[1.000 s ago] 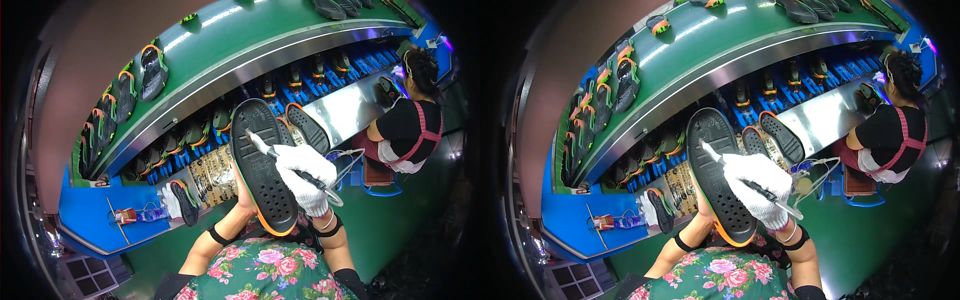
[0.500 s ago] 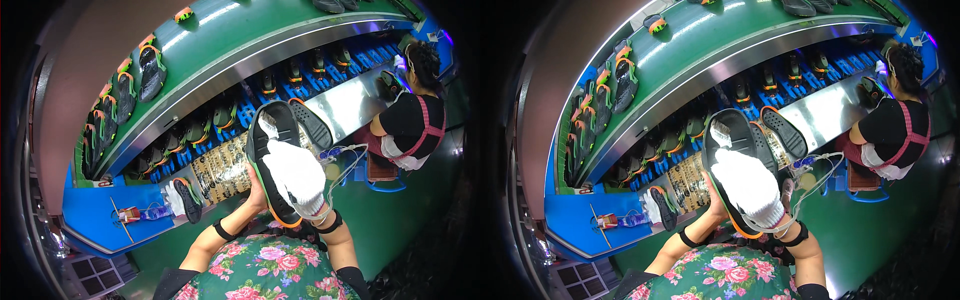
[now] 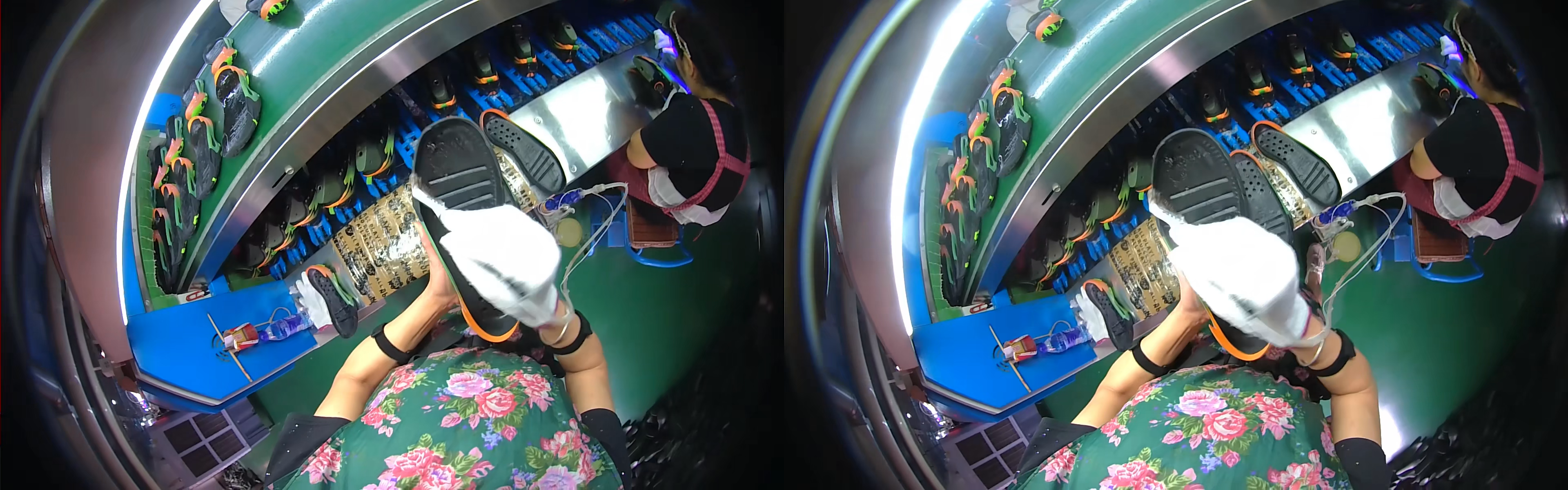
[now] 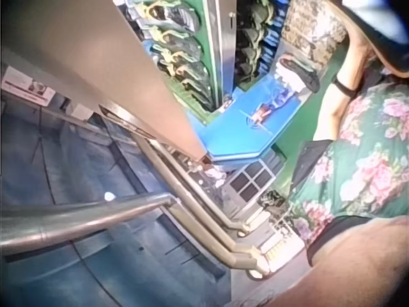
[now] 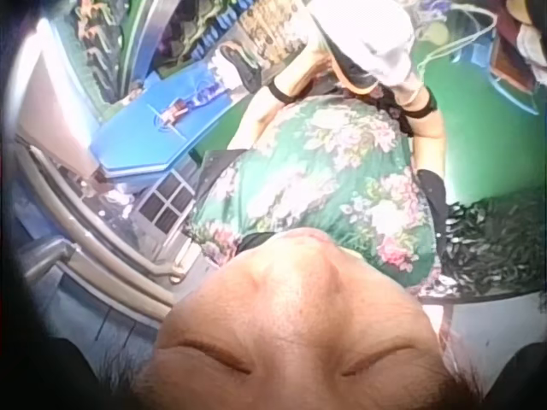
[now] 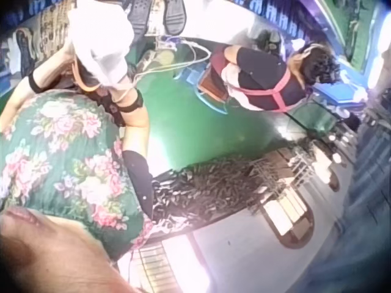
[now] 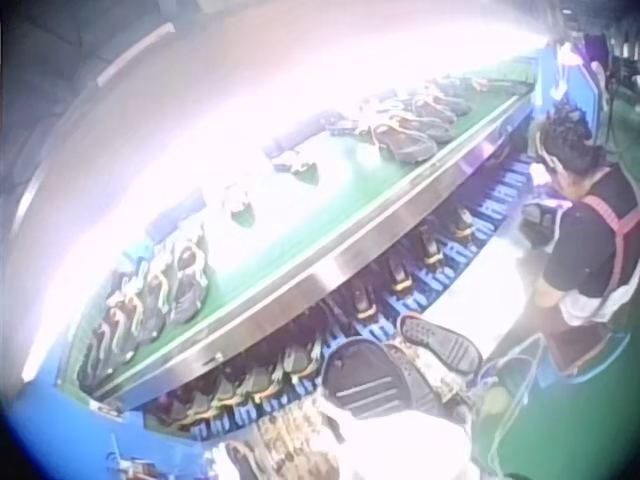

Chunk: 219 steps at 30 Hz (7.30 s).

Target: Applying glue or chemical primer to the bottom of shoe soles using a handheld brush.

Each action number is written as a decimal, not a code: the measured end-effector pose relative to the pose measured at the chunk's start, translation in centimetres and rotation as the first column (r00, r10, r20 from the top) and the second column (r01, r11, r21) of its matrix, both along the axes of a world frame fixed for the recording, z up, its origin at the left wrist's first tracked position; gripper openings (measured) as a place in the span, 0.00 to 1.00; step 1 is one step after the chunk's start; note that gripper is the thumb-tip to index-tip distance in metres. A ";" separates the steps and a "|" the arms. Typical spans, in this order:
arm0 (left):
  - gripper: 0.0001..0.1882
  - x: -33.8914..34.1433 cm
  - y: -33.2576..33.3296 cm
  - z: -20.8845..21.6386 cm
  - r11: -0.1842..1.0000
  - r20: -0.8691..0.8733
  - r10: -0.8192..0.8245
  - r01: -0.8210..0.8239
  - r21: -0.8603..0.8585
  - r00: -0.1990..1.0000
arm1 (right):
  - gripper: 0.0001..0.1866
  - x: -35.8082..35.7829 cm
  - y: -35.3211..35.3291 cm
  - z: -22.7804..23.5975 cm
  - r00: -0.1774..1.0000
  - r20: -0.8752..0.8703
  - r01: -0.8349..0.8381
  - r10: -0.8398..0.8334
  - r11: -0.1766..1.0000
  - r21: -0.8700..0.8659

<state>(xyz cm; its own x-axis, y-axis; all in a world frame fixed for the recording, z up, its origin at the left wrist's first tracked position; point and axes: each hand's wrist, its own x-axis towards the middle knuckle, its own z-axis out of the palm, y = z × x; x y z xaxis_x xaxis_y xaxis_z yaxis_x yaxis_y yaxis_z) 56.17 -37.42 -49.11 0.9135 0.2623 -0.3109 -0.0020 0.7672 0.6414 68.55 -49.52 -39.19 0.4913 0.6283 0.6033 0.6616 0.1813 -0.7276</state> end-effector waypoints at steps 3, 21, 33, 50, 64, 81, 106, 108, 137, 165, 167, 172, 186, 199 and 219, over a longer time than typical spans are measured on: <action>0.54 0.2 -0.1 -1.1 0.993 -0.036 0.105 -0.106 -0.057 0.994 | 0.15 0.7 -0.7 0.2 0.995 -0.057 0.081 -0.079 0.996 0.031; 0.51 0.1 0.9 -2.1 0.971 -0.020 -0.069 0.072 0.228 0.997 | 0.17 0.4 -0.5 -1.0 0.981 -0.047 -0.184 0.186 0.982 0.049; 0.55 -0.1 2.1 -2.7 0.940 0.316 -0.023 0.129 -0.317 0.949 | 0.12 1.1 -0.2 -1.2 0.961 -0.154 -0.208 0.229 0.968 0.143; 0.54 1.9 4.4 -0.3 0.952 0.274 -0.030 0.111 -0.285 0.961 | 0.16 1.2 0.2 -1.7 0.945 0.053 -0.327 0.324 0.941 0.084; 0.71 3.2 5.3 2.1 0.958 0.362 -0.033 0.133 -0.254 0.932 | 0.15 0.2 -1.1 -3.6 0.956 -0.057 -0.281 0.287 0.956 0.086; 0.46 4.5 6.1 2.8 0.994 0.430 -0.098 0.113 -0.009 0.897 | 0.15 0.6 -2.2 -2.9 0.897 -0.290 -0.313 0.333 0.943 0.116; 0.52 5.6 6.5 3.6 0.998 0.422 -0.065 0.068 0.007 0.904 | 0.11 1.1 -2.4 -3.2 0.939 -0.209 -0.256 0.274 0.960 0.110; 0.52 5.9 6.4 4.0 0.998 0.437 -0.070 0.064 0.028 0.897 | 0.10 1.2 -2.4 -3.3 0.894 -0.347 -0.252 0.285 0.958 0.139; 0.70 6.9 7.2 3.1 1.000 0.436 0.002 -0.008 0.012 0.900 | 0.13 2.2 -3.9 -3.5 0.904 -0.315 -0.269 0.288 0.958 0.103; 0.69 7.7 7.1 2.2 1.000 0.430 -0.025 0.028 0.000 0.902 | 0.16 1.3 -4.5 -3.7 0.948 -0.227 -0.213 0.222 0.975 0.063; 0.68 7.8 7.0 2.1 0.998 0.398 -0.048 0.024 0.066 0.916 | 0.16 1.1 -4.5 -3.8 0.928 -0.277 -0.246 0.249 0.968 0.045; 0.67 7.9 7.0 2.1 0.999 0.385 -0.007 -0.009 0.040 0.923 | 0.13 1.5 -4.7 -4.3 0.908 -0.364 -0.179 0.206 0.978 0.108; 0.57 8.9 6.6 3.9 0.998 0.532 -0.057 0.056 0.018 0.845 | 0.14 2.0 -5.2 -4.8 0.913 -0.365 -0.151 0.179 0.983 0.106; 0.69 9.7 7.2 4.0 0.992 0.514 -0.129 0.120 0.051 0.848 | 0.15 2.6 -5.5 -4.4 0.936 -0.190 -0.286 0.296 0.955 0.077; 0.51 10.6 7.7 3.8 0.977 0.442 -0.207 0.158 0.145 0.873 | 0.16 3.6 -5.5 -5.1 0.935 -0.194 -0.280 0.298 0.953 0.115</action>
<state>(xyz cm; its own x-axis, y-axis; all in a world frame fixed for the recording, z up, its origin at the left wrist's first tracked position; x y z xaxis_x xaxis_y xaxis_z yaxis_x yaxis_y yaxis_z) 66.78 -29.68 -45.30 0.9823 0.0850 0.1667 -0.1768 0.7132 0.6783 72.14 -55.02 -44.30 0.4153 0.7133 0.5645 0.4083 0.4084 -0.8164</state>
